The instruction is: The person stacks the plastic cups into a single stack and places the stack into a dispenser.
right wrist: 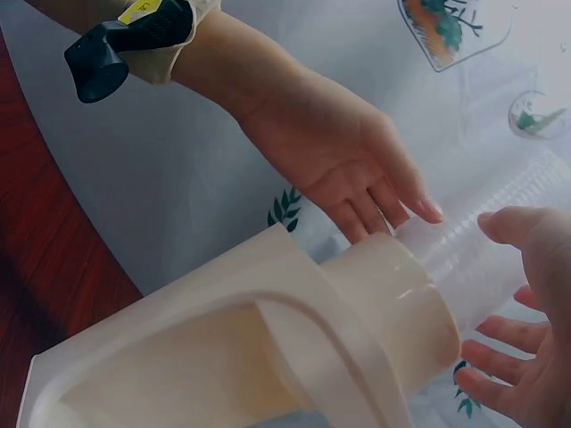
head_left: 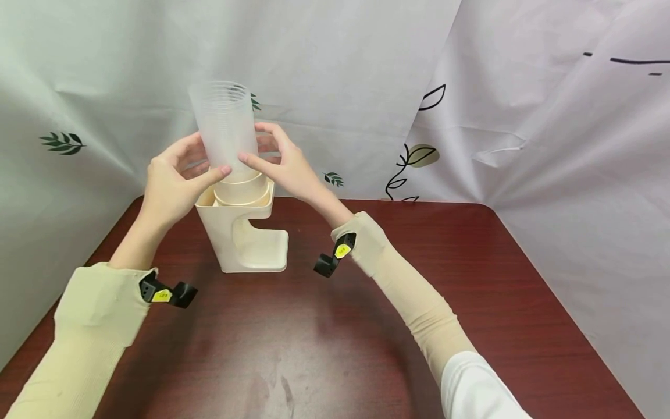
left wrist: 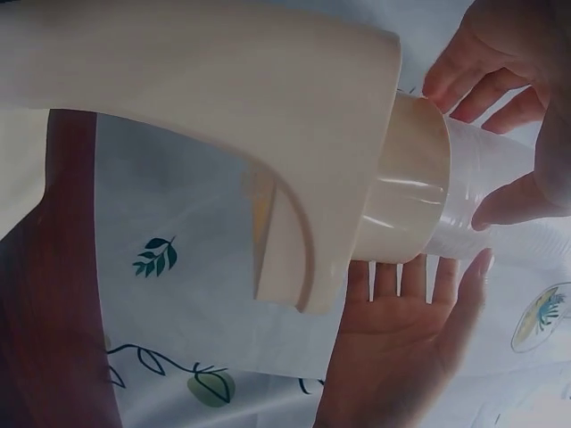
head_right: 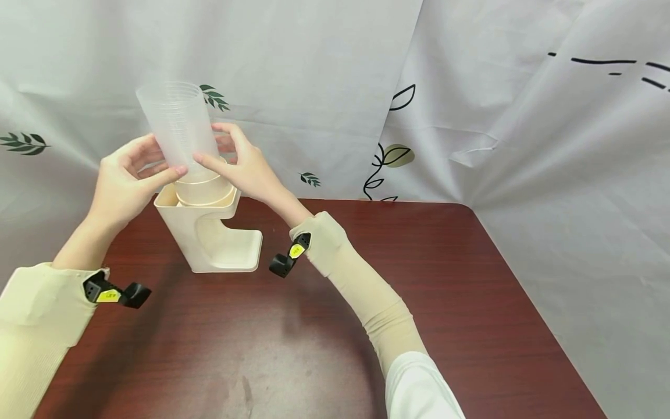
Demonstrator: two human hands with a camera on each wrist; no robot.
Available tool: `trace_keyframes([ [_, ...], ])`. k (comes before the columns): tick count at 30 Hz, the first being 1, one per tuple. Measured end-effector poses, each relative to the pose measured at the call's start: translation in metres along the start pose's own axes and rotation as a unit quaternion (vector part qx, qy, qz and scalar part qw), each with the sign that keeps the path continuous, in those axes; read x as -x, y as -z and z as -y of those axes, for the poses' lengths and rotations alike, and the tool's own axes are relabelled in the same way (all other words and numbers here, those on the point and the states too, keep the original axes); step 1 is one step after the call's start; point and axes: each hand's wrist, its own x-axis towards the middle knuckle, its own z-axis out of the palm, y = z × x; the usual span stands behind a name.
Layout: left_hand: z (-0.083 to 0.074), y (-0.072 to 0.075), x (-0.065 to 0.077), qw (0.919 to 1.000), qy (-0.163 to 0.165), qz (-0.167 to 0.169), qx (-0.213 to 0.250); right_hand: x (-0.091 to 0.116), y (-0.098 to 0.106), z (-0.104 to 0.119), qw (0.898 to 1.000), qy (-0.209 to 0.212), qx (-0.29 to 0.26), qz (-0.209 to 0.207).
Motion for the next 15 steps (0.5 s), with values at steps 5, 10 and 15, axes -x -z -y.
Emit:
trace_keyframes([
  [5,0.005,0.000,0.002,0.9989,0.020,0.018,-0.038,0.003,-0.002,-0.007,0.999,-0.013,0.032,0.010],
  [10,0.006,-0.002,0.006,0.9975,0.031,0.038,-0.051,0.007,-0.005,-0.014,0.999,-0.007,0.045,0.011],
  [15,0.008,-0.002,0.006,0.9964,0.042,0.058,-0.046,0.011,-0.004,-0.018,0.998,-0.010,0.059,0.010],
])
